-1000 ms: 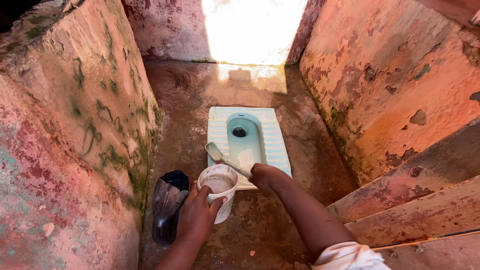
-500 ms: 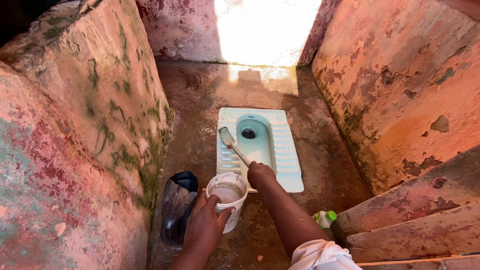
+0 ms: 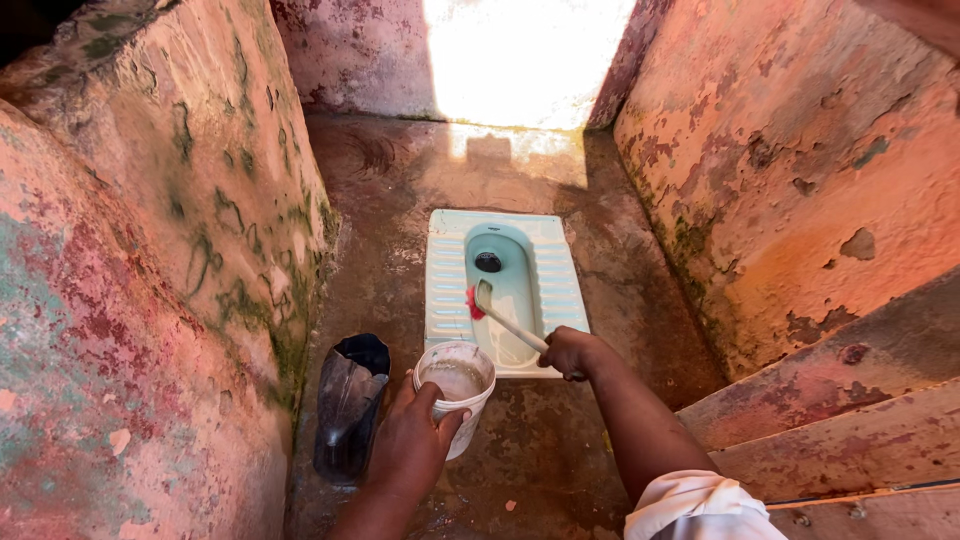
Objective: The person pours water from a black jug into a white bucket, then uses a long-handled brush to scrub the squat toilet bowl. They apply liquid cleaner from a green-capped bottle into the bowl and continue scrubbing with the brush.
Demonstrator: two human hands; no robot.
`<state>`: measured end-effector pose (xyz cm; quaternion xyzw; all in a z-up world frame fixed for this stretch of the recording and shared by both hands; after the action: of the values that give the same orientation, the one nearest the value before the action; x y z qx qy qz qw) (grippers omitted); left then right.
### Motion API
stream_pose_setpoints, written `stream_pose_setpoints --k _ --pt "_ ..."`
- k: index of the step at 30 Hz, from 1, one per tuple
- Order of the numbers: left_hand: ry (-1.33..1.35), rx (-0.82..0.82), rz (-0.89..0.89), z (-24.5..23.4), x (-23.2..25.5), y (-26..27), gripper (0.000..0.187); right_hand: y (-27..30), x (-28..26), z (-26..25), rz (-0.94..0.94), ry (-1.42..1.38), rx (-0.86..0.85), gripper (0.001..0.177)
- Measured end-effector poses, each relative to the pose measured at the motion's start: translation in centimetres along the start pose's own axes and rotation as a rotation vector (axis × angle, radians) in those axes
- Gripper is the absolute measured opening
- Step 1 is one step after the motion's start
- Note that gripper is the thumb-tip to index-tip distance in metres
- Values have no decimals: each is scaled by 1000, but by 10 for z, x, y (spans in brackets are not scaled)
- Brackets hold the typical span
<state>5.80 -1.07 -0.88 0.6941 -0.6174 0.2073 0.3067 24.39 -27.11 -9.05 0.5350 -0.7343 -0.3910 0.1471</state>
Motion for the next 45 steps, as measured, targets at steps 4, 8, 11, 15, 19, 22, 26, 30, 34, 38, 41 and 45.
stream_pose_setpoints --k 4,8,11,15,19,22,26,30,34,38,41,45 --pt "11 -22 -7 -1 2 2 46 14 11 -11 64 -83 -77 27" --pt "10 9 -7 0 1 0 50 -16 5 5 -6 -124 -46 34" --pt "8 -24 -28 -1 -2 -2 49 -51 -18 26 -154 -230 34 42" --pt "7 -61 -58 1 -8 -5 48 -67 -58 44 -447 114 312 79" --pt "9 -39 -18 2 -10 -6 47 -48 -76 48 -221 293 332 71" --pt "18 -36 -19 0 -7 -10 47 -32 -89 38 -198 208 358 64" --pt "30 -99 -74 -1 -5 -10 46 -37 -92 30 -256 255 418 53" --pt "58 -154 -96 -4 0 -7 44 -48 -72 13 -251 228 461 44" --pt "32 -161 -93 0 1 -7 43 -42 -27 -10 -110 249 531 43" --pt "46 -83 -63 5 4 -6 44 -42 -15 -20 -91 365 576 49" --pt "30 -82 -70 9 0 -7 45 -58 -27 -15 -77 290 589 53" --pt "18 -90 -58 13 -8 -9 46 -80 -37 -17 -52 201 647 52"
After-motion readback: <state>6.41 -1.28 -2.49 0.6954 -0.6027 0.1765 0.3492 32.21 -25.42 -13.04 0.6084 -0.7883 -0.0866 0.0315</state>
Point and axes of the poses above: each hand's wrist, its own y-axis away from the middle knuckle, its own z-axis out of the palm, x = y × z, the point moved 3 cm from there along -y, towards the middle knuckle, and after that the axes turned 5 degrees about z, right-handed, at the moved point
